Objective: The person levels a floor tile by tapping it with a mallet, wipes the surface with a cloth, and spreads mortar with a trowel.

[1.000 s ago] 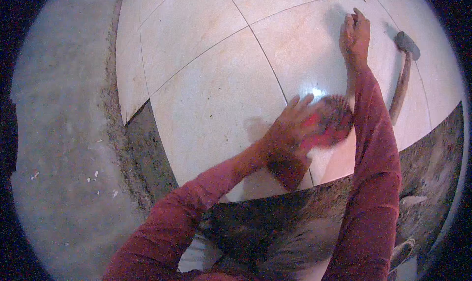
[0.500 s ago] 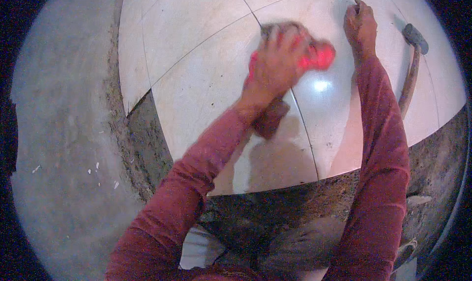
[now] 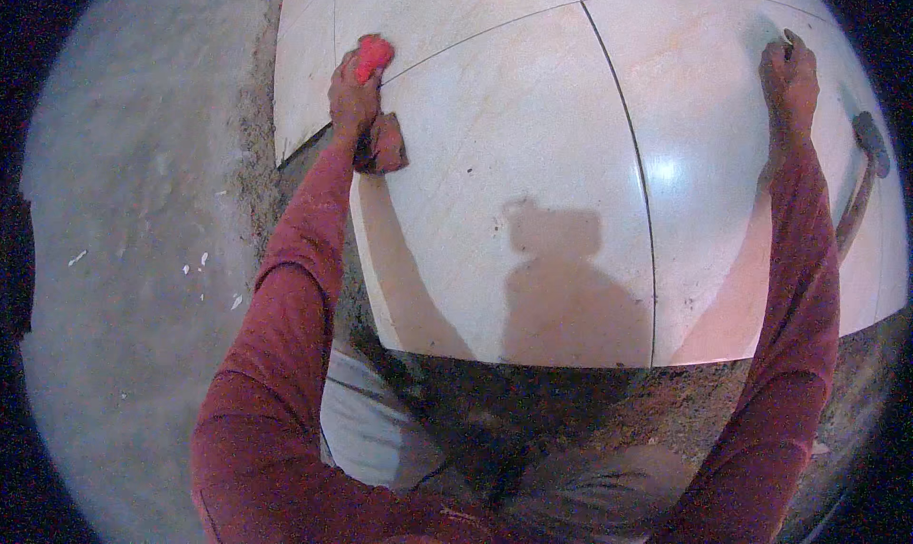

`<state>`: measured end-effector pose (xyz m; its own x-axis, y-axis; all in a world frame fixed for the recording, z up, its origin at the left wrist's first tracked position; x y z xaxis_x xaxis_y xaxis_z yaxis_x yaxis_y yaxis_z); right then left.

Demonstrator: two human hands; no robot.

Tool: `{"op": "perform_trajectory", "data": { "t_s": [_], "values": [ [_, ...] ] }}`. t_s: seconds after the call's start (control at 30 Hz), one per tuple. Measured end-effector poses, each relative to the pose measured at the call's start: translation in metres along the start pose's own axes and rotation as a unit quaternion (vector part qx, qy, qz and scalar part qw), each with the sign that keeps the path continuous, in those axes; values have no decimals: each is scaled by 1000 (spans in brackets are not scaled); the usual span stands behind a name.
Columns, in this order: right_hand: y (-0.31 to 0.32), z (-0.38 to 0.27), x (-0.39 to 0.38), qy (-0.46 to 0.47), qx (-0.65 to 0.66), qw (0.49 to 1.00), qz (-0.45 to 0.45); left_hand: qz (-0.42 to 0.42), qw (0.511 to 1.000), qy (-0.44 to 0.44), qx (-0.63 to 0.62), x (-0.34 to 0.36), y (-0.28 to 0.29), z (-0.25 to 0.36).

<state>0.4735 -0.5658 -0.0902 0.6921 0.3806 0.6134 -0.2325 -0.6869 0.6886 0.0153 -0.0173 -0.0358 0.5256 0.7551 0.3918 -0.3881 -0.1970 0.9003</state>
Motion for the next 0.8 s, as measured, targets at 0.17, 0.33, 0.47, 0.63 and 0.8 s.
{"op": "perform_trajectory", "data": {
  "t_s": [0.17,0.33,0.47,0.63,0.8],
  "values": [
    [5,1,1,40,4,999,23,39,997,34,55,-36,34,-25],
    [2,-2,12,-4,88,996,-31,-33,997,-65,-29,-133,43,82],
    [16,-12,7,11,184,981,63,-121,977,-157,-82,-235,87,212],
    [30,-29,-20,53,190,980,-22,-158,933,-229,-226,-371,133,306],
    [65,-44,-77,38,247,965,-80,-424,787,-229,-385,-413,162,357]
  ]
}}
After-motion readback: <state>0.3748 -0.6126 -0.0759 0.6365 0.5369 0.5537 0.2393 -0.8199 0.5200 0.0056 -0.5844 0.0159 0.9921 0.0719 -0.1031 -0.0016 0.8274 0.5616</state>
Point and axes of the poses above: each hand's wrist, its own x-axis towards the middle knuckle, its own y-axis out of the back of the hand, z = x × y, the point moved 5 cm from there along x, towards the middle knuckle, and after that the axes turned 15 degrees about y, right-handed, at the moved point
